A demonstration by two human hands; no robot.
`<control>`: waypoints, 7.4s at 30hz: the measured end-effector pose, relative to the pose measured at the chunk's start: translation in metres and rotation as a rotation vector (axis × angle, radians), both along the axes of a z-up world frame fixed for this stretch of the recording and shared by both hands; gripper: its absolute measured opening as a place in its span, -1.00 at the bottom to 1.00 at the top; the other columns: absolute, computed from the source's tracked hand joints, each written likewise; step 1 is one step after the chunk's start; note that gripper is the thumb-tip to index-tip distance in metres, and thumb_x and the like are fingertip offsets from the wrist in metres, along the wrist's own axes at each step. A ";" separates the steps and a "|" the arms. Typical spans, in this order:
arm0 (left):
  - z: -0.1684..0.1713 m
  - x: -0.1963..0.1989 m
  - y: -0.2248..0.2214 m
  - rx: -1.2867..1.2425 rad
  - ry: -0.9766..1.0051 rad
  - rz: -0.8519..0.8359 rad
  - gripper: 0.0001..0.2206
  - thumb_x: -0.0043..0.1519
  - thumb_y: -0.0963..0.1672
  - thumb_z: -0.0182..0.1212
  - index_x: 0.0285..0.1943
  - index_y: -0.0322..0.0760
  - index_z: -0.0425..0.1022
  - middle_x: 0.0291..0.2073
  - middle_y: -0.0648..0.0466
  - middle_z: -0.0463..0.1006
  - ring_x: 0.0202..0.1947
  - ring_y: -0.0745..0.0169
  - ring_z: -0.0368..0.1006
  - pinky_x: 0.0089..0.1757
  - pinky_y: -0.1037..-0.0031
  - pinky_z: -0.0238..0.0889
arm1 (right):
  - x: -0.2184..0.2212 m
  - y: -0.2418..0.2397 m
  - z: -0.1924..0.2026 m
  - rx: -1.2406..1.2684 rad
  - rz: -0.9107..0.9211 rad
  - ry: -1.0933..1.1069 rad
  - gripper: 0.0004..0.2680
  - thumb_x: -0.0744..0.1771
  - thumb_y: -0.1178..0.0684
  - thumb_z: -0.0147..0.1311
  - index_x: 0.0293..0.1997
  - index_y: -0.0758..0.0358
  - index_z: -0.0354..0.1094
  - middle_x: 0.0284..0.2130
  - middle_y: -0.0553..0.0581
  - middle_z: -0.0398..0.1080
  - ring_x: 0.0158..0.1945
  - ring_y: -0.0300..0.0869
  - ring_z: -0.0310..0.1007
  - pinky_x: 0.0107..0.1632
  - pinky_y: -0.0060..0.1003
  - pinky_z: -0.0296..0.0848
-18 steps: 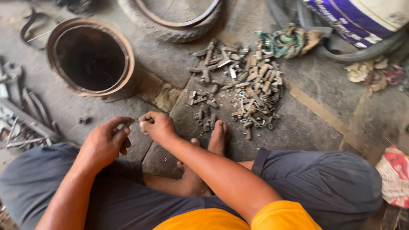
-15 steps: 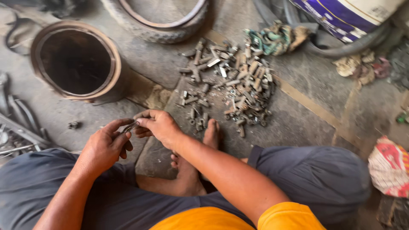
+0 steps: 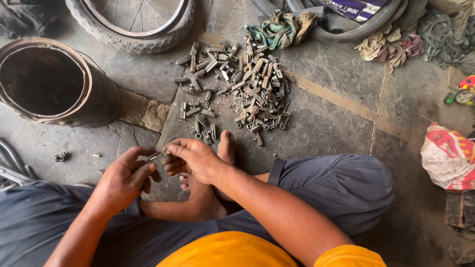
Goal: The person sits on the floor and sorts a pile of small metal parts, picking them up one by one and placing them into a metal container. The person occasionally reaches into a drawer to retrieve additional parts and continues the sorting process.
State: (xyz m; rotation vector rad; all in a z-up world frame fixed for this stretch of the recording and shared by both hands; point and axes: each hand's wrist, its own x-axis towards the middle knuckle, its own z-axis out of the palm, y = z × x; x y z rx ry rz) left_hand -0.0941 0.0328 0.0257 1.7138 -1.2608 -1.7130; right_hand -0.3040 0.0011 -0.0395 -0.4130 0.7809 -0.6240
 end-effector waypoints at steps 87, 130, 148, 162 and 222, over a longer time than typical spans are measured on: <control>-0.032 0.011 -0.001 0.192 0.226 0.558 -0.65 0.28 -0.19 0.05 0.27 -0.21 0.42 -0.51 0.04 0.54 -0.57 0.36 0.42 -0.49 0.49 0.30 | -0.093 -0.090 -0.143 -1.042 0.297 1.796 -0.82 0.30 0.16 0.07 -0.05 0.14 0.51 -0.04 0.24 0.48 0.05 0.15 0.45 0.11 -0.01 0.43; 0.006 0.012 0.017 -0.481 0.075 0.420 -0.71 0.28 -0.17 0.10 0.18 -0.33 0.49 -0.12 -0.22 0.63 -0.06 -0.19 0.57 -0.04 0.24 0.41 | 0.181 -0.043 -0.107 -1.245 0.639 1.016 -0.94 0.28 0.11 0.19 -0.25 0.19 0.46 -0.27 0.22 0.47 -0.17 0.21 0.47 -0.12 0.03 0.44; -0.051 0.260 0.115 -0.438 -0.426 1.454 -0.73 0.41 -0.13 0.08 0.24 -0.32 0.48 -0.42 -0.03 0.50 -0.49 0.36 0.40 -0.39 0.40 0.31 | 0.238 -0.031 -0.076 -1.999 0.763 0.708 -0.70 0.15 0.02 0.25 -0.10 0.21 0.41 -0.10 0.32 0.35 0.02 0.21 0.37 0.00 0.07 0.38; -0.216 0.283 0.157 -0.350 -1.319 0.857 -0.62 0.17 -0.20 0.05 0.18 -0.11 0.49 -0.35 0.00 0.45 -0.27 -0.03 0.43 -0.23 0.14 0.24 | 0.239 -0.040 -0.084 -1.994 1.088 0.823 -0.75 0.22 0.20 0.15 -0.02 0.25 0.40 -0.02 0.22 0.40 0.07 0.12 0.42 0.09 -0.02 0.41; -0.242 0.313 0.161 -0.572 -1.201 0.888 -0.64 0.20 -0.12 0.10 0.20 -0.09 0.50 -0.15 0.01 0.45 -0.12 0.04 0.39 -0.06 0.18 0.27 | 0.669 0.102 -0.092 -2.221 1.354 -0.243 -0.63 0.30 0.29 0.00 0.25 0.10 0.42 0.32 0.17 0.32 0.39 0.18 0.23 0.39 -0.03 0.26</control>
